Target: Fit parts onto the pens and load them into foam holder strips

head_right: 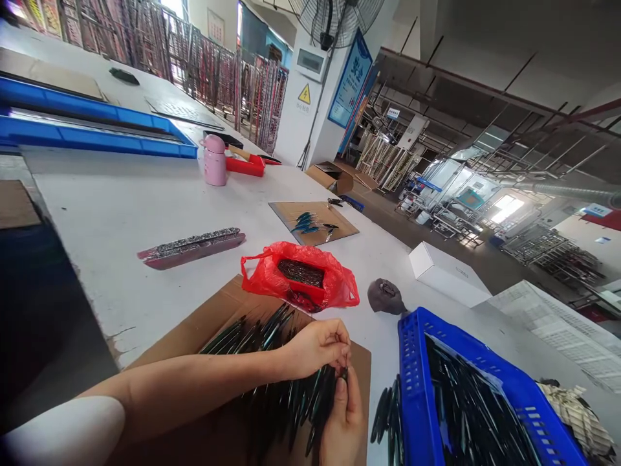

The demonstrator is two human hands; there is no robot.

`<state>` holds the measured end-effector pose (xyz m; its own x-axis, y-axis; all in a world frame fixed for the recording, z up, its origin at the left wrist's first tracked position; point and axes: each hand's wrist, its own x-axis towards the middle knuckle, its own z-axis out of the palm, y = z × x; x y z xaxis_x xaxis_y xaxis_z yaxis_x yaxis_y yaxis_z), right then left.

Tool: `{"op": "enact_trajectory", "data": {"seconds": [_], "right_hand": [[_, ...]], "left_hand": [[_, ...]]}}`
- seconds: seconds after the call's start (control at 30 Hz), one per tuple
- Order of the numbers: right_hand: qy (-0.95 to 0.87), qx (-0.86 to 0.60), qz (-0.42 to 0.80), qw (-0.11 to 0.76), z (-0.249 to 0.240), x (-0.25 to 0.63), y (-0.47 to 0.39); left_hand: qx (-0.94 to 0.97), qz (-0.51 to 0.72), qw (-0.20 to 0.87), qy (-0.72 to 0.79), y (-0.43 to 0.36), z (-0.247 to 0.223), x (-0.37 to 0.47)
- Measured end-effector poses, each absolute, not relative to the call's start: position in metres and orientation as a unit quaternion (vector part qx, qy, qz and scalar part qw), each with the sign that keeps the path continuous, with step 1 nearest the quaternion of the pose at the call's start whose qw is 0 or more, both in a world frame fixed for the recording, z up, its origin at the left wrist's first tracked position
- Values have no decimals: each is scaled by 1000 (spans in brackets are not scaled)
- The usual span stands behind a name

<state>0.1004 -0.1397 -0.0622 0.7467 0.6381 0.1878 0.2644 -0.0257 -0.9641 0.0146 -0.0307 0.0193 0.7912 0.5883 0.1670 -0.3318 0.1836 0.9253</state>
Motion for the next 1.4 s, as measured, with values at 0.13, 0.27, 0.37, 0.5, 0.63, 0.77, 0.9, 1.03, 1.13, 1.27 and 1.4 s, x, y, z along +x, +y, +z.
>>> {"op": "enact_trajectory", "data": {"seconds": [0.13, 0.27, 0.37, 0.5, 0.63, 0.77, 0.9, 1.03, 1.13, 1.27, 1.4], "right_hand": [[-326, -700, 150, 617, -61, 99, -139], [-310, -696, 154, 630, -61, 98, -139], [-304, -697, 155, 631, -63, 99, -140], [-308, -708, 145, 618, -64, 100, -141], [-292, -710, 151, 623, -64, 99, -140], [-294, -700, 151, 633, -62, 96, -140], [-296, -704, 151, 628, -60, 96, -140], [-290, -719, 147, 615, -59, 97, -141], [-288, -718, 149, 616, -60, 98, -142], [-289, -711, 155, 622, -62, 97, -142], [-294, -714, 144, 619, -65, 98, -141]], "left_hand": [[570, 299, 756, 117, -29, 19, 14], [580, 297, 749, 119, -30, 21, 12], [593, 295, 739, 124, -30, 21, 11], [609, 301, 723, 125, -31, 20, 10], [620, 307, 712, 119, -31, 20, 9], [615, 307, 717, 118, -31, 20, 9], [617, 298, 718, 125, -31, 19, 11], [617, 300, 717, 126, -31, 18, 11], [626, 306, 707, 121, -32, 19, 10], [641, 320, 689, 111, -32, 21, 9], [636, 309, 696, 129, -32, 22, 9]]}}
